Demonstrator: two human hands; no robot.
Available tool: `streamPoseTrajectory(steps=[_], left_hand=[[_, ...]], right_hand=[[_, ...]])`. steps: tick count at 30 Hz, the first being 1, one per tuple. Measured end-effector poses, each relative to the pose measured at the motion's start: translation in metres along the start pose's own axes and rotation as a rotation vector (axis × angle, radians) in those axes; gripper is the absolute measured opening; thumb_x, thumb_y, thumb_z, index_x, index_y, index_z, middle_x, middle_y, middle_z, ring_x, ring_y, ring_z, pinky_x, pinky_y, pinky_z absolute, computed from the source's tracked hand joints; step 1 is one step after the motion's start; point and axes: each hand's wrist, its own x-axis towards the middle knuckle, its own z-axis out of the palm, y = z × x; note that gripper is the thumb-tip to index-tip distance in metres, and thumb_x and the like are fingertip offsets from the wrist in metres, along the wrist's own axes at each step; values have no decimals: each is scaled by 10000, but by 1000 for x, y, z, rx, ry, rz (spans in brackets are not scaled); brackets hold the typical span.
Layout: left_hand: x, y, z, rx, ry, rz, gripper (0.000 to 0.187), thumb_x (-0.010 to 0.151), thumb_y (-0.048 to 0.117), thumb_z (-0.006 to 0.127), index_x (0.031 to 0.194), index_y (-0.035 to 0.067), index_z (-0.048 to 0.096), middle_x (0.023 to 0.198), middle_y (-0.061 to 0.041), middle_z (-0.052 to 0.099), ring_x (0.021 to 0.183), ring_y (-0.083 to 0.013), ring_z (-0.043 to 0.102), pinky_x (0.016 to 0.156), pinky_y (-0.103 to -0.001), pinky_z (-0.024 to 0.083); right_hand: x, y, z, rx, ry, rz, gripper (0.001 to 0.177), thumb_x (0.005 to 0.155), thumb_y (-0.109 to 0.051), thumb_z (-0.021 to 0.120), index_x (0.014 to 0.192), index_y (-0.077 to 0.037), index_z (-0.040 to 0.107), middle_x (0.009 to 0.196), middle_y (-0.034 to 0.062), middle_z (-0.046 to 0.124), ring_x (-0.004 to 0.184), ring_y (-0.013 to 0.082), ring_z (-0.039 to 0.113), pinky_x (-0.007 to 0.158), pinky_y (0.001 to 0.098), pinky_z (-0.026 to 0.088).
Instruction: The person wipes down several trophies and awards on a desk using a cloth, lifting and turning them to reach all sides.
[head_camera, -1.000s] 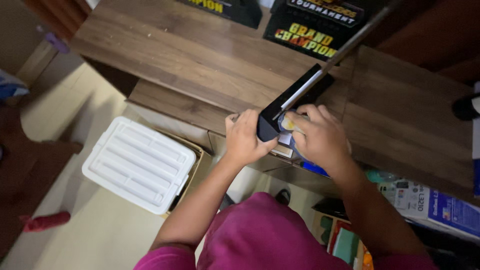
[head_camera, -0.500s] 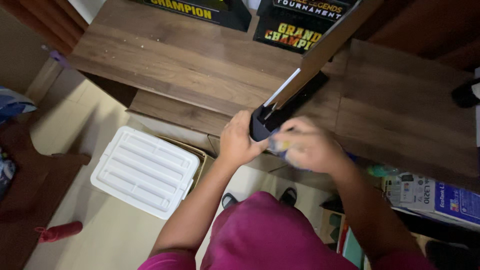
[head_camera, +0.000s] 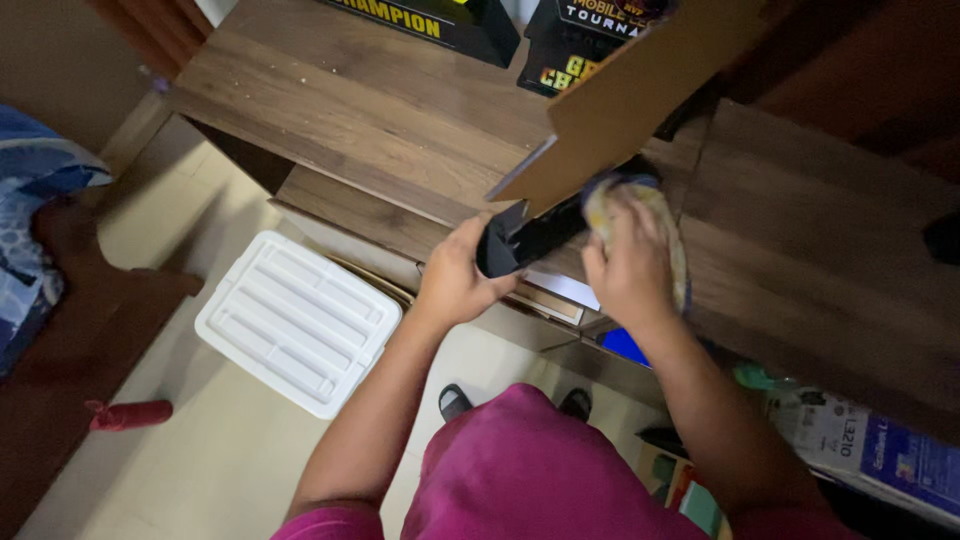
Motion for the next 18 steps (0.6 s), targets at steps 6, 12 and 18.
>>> streamPoseTrajectory(steps=[6, 12, 18], left_hand=[[-1, 3, 6, 59, 1, -55, 711, 665, 276, 890, 1280, 34, 628, 1146, -210, 698, 1094, -409, 671, 931, -438, 526], [-1, 6, 7, 58, 14, 7, 734, 642, 238, 879, 1295, 32, 614, 1156, -200, 703, 1109, -378, 684, 951, -413, 528], [-2, 21, 7, 3, 10, -102, 711, 661, 254, 872, 1301, 62, 628, 1104, -173, 730, 1045, -322, 722, 938, -383, 538]], right_hand=[[-1, -30, -10, 140, -218, -157, 442, 807, -86, 644, 1234, 8, 582, 1296, 224, 627, 1222, 416, 577, 1086, 528, 419], [6, -10, -18, 330, -280, -373, 382, 839, -80, 645, 1220, -70, 622, 1313, 112, 662, 1267, 311, 619, 1094, 505, 431], [22, 96, -27, 236, -262, -5, 400, 900, -28, 595, 1295, -87, 623, 1203, 146, 708, 1069, 312, 684, 901, 472, 557]])
